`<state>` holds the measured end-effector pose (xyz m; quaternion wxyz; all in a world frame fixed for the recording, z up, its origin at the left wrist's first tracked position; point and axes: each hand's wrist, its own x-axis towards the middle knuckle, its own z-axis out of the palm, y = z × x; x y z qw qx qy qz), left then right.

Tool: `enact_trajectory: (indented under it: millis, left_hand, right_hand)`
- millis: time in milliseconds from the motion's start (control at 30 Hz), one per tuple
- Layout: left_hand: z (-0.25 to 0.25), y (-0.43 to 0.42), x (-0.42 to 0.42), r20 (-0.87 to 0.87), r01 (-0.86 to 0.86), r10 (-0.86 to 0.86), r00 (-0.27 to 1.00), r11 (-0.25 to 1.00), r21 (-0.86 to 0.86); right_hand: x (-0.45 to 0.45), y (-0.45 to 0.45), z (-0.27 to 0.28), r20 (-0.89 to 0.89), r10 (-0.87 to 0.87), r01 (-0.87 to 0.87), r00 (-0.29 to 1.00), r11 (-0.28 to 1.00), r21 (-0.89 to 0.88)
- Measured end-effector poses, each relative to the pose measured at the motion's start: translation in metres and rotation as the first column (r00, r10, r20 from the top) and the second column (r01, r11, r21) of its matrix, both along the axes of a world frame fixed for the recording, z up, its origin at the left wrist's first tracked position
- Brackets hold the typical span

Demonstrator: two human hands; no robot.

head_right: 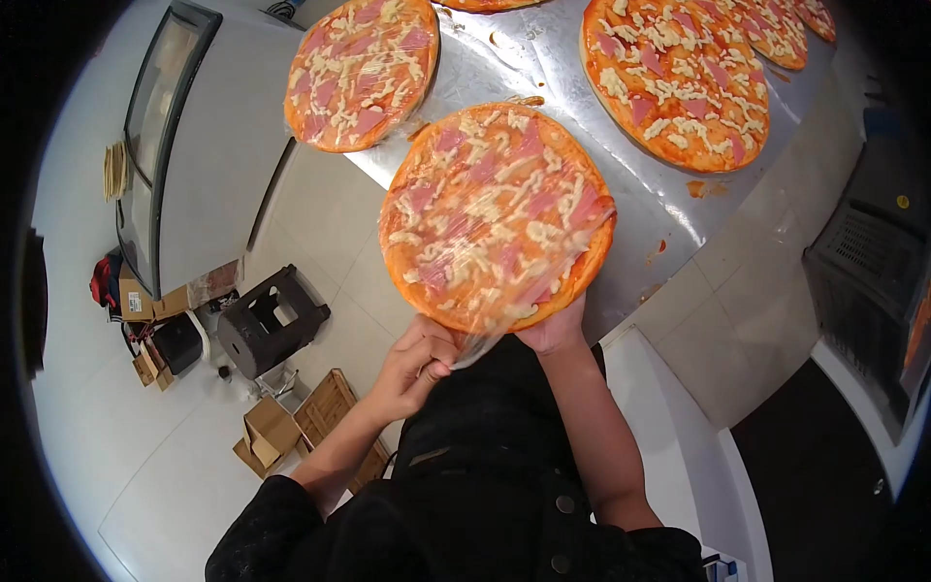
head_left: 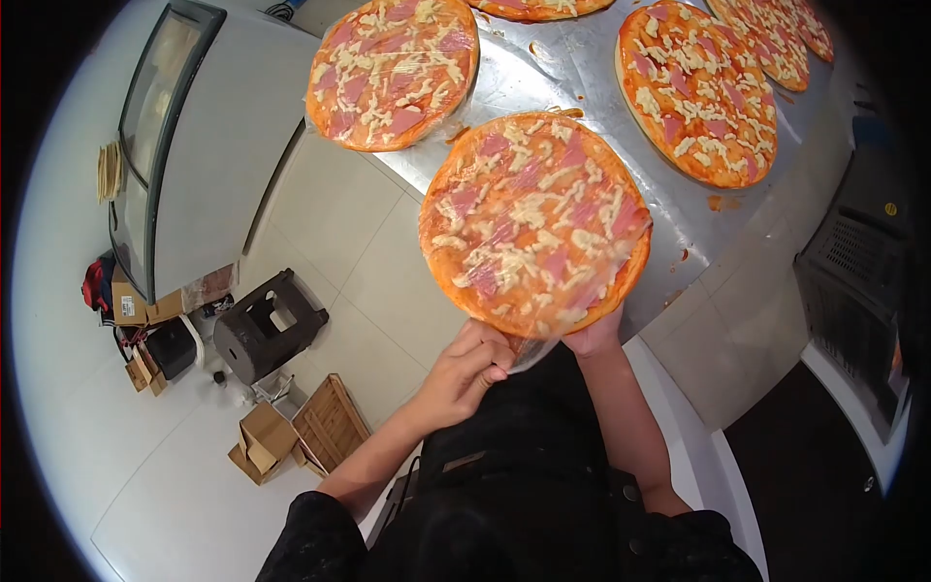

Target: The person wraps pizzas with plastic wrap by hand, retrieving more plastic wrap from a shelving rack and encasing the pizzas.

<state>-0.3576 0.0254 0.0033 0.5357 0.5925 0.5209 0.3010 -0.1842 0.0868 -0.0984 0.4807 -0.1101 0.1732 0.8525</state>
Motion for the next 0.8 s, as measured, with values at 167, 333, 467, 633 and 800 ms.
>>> enact_trajectory:
  millis: [167, 333, 467, 633, 800]
  left_hand:
    - [-0.002, -0.004, 0.034, 0.056, 0.007, -0.01, 0.998, 0.999, 0.049]
    - [-0.003, -0.005, 0.049, 0.099, 0.023, -0.029, 0.995, 0.998, 0.066]
    - [-0.006, -0.011, 0.05, 0.137, 0.067, -0.072, 0.988, 0.997, 0.04]
    - [-0.008, -0.015, 0.053, 0.119, 0.077, -0.078, 0.99, 0.997, 0.01]
    - [-0.008, -0.016, 0.055, 0.11, 0.059, -0.061, 0.992, 0.998, 0.026]
  right_hand:
    - [-0.003, -0.013, -0.009, 0.591, -0.01, -0.027, 0.807, 0.998, 0.053]
    - [-0.01, -0.008, -0.005, 0.03, -0.134, 0.131, 0.991, 0.987, 0.095]
    - [-0.009, -0.004, 0.009, 0.356, 0.028, 0.034, 0.934, 0.985, -0.166]
    - [-0.016, -0.008, -0.007, 0.38, 0.058, 0.01, 0.923, 0.985, -0.174]
    - [-0.02, -0.001, 0.013, 0.407, 0.083, -0.013, 0.909, 0.985, -0.171]
